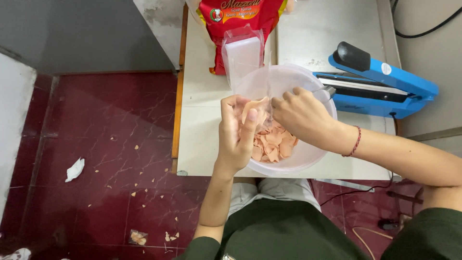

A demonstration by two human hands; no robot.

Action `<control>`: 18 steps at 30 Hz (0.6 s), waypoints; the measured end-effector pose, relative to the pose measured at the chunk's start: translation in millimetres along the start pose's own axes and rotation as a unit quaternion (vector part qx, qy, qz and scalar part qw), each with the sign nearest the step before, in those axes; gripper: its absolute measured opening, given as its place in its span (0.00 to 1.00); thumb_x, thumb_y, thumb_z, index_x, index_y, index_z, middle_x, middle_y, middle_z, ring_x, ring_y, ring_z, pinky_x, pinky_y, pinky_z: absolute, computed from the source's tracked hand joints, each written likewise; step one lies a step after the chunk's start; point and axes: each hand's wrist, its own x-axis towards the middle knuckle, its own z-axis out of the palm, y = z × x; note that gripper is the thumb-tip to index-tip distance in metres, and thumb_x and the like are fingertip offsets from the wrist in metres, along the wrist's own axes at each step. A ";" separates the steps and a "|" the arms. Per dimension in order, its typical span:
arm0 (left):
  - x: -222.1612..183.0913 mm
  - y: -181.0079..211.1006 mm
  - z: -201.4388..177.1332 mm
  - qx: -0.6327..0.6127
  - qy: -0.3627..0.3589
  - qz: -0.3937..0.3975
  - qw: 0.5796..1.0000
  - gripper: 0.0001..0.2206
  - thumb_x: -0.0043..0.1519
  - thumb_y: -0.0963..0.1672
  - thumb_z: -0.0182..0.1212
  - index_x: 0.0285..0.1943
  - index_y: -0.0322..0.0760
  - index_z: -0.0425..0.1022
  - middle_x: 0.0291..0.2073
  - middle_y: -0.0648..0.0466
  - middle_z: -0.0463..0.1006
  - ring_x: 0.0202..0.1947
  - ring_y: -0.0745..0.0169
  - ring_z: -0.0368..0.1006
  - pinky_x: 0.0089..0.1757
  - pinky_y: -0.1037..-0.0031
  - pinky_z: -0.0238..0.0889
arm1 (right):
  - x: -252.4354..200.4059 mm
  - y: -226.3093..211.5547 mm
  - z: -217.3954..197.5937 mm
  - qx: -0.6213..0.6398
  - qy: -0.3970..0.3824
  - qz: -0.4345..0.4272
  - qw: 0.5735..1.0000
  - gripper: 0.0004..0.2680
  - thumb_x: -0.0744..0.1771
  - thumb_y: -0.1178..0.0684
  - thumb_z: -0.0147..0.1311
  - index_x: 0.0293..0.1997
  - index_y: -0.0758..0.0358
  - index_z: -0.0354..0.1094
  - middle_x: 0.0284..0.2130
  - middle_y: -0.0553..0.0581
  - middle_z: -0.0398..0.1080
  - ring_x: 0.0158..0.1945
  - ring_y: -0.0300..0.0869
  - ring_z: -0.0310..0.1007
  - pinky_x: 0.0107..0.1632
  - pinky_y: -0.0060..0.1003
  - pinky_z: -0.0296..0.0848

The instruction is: Filling small plastic bags with food flakes using tongs and hands, then sealing the bags with a manual heat sealer.

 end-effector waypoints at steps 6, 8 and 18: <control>-0.1 -11.0 -0.9 0.002 0.008 0.002 1.000 0.14 0.72 0.48 0.45 0.57 0.32 0.58 0.22 0.55 0.66 0.30 0.67 0.65 0.43 0.64 0.71 | -4.1 5.9 -20.2 -0.033 0.028 0.016 0.999 0.06 0.59 0.59 0.56 0.26 0.46 0.71 0.26 0.45 0.71 0.26 0.41 0.71 0.35 0.37 0.63; 0.0 -9.2 -0.2 0.008 0.011 0.002 1.000 0.14 0.73 0.48 0.44 0.57 0.31 0.57 0.21 0.55 0.65 0.30 0.67 0.64 0.43 0.64 0.70 | -8.9 12.8 -56.3 -0.023 0.027 0.040 0.999 0.06 0.61 0.58 0.55 0.30 0.45 0.73 0.27 0.44 0.74 0.29 0.40 0.75 0.36 0.35 0.67; 2.8 9.0 -0.7 0.055 0.055 -0.060 0.995 0.19 0.72 0.53 0.38 0.56 0.34 0.58 0.41 0.50 0.71 0.34 0.62 0.73 0.39 0.75 0.65 | -71.5 56.1 -110.3 0.138 -0.072 0.268 0.951 0.13 0.67 0.38 0.55 0.57 0.31 0.75 0.44 0.33 0.78 0.43 0.40 0.80 0.28 0.41 0.72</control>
